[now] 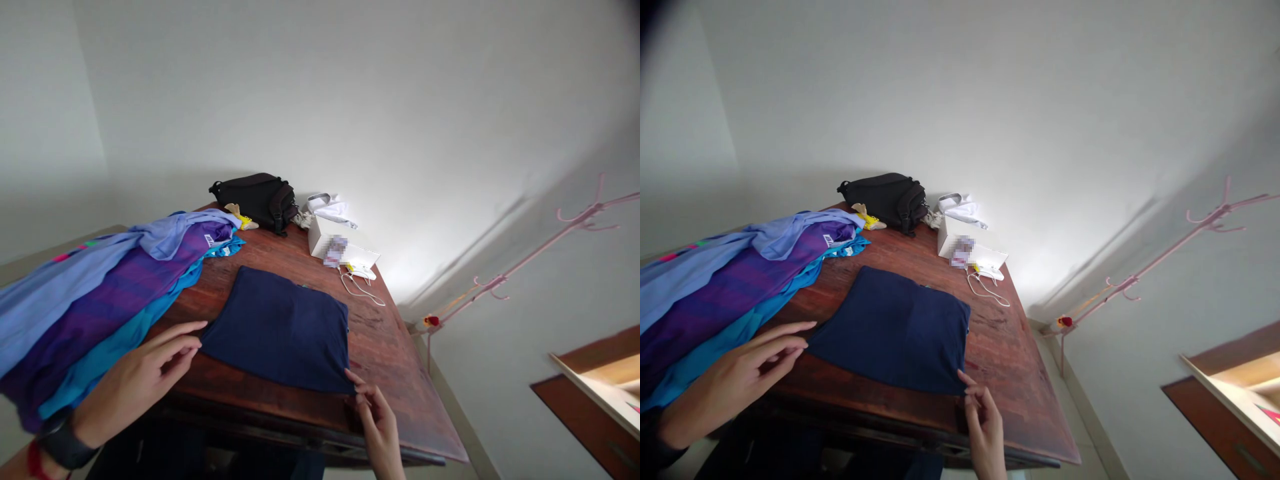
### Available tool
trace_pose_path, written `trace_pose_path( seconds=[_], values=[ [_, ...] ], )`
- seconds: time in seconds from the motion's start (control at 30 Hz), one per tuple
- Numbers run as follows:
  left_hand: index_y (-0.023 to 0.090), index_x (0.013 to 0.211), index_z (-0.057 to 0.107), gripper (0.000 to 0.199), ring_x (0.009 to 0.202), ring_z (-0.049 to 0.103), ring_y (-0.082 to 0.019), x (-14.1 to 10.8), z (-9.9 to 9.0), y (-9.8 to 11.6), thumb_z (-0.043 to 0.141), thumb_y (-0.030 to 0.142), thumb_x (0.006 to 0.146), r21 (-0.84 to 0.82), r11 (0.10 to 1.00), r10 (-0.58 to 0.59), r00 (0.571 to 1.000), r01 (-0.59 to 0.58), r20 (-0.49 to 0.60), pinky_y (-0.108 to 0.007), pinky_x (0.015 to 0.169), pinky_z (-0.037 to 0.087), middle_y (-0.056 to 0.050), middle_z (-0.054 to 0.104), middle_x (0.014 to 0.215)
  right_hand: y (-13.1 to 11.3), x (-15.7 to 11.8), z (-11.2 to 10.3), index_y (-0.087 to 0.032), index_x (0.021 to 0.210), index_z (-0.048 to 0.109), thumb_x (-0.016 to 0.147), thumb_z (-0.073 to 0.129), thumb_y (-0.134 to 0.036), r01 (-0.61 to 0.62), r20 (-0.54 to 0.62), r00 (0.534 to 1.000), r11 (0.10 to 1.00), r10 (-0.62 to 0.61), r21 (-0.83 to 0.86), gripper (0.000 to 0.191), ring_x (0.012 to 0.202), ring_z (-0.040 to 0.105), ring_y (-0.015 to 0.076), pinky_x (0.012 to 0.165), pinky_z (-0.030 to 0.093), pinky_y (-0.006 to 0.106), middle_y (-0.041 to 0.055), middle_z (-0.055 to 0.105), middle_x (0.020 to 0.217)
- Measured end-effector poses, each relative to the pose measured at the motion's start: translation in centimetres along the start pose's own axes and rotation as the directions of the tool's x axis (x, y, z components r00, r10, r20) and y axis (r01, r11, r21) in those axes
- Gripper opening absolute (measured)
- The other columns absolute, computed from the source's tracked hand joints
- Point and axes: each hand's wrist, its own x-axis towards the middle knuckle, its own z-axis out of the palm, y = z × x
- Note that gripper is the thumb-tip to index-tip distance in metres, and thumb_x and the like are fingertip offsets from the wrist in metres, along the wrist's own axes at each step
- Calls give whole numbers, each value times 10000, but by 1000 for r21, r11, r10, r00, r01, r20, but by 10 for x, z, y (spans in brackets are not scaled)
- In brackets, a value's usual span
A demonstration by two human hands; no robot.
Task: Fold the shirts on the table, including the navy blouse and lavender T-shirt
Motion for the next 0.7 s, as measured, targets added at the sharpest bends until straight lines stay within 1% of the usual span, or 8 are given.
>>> trace_pose_path(
  seconds=[0.1,0.17,0.23,0.27,0.33,0.43,0.57,0.7],
  values=[
    [333,1007,628,192,772,669,-175,-8,-5,7,517,472,936,-145,982,-113,992,119,50,-278,631,581,21,570,1445,-2,-6,4,-206,859,601,844,686,-566,-116,-46,991,971,128,209,371,852,743,268,802,620,413,90,749,962],
    [320,982,618,200,662,655,-158,-14,-6,11,537,492,921,-264,945,-178,981,192,78,-276,600,584,-7,591,1426,-4,-9,7,-213,854,594,815,729,-549,-139,-74,983,948,166,288,364,807,742,252,806,622,417,47,730,857],
    [317,990,606,218,644,678,-165,-18,-5,14,546,513,916,-384,889,-221,968,251,122,-292,616,605,-30,598,1418,-6,-11,10,-223,871,585,795,755,-529,-153,-79,979,932,189,329,359,833,744,259,809,621,420,50,742,865],
    [315,1000,600,227,681,704,-180,-20,-4,15,544,519,920,-439,854,-235,960,279,153,-302,640,617,-35,597,1419,-7,-12,11,-229,892,578,789,765,-520,-158,-81,977,926,197,342,360,856,746,266,805,620,419,63,756,893],
    [307,1022,599,239,858,742,-226,-22,-2,15,544,521,931,-518,796,-242,949,312,200,-327,754,631,-38,607,1407,-8,-13,13,-244,944,562,773,787,-497,-152,-81,978,920,193,360,379,900,747,277,795,617,410,96,774,970],
    [280,1034,617,241,1079,700,-259,-18,-1,15,557,495,945,-560,763,-238,946,323,221,-359,941,586,-44,636,1370,-10,-12,11,-252,995,556,733,834,-438,-117,-60,987,921,150,371,424,946,746,291,805,610,414,137,768,1070],
    [239,1003,644,288,1102,686,-265,-5,-5,17,531,499,958,-594,743,-224,951,308,212,-376,969,573,-70,678,1298,-5,-2,-1,-222,946,626,688,871,-366,-110,-11,993,950,118,294,384,965,747,303,838,605,417,156,763,1098],
    [239,984,666,245,1094,690,-244,0,-5,16,545,451,958,-545,779,-179,942,312,285,-349,973,565,-46,716,1212,8,3,-12,-199,865,718,690,865,-416,-98,-61,992,984,108,149,316,955,747,287,857,605,375,136,787,991]
  ],
)
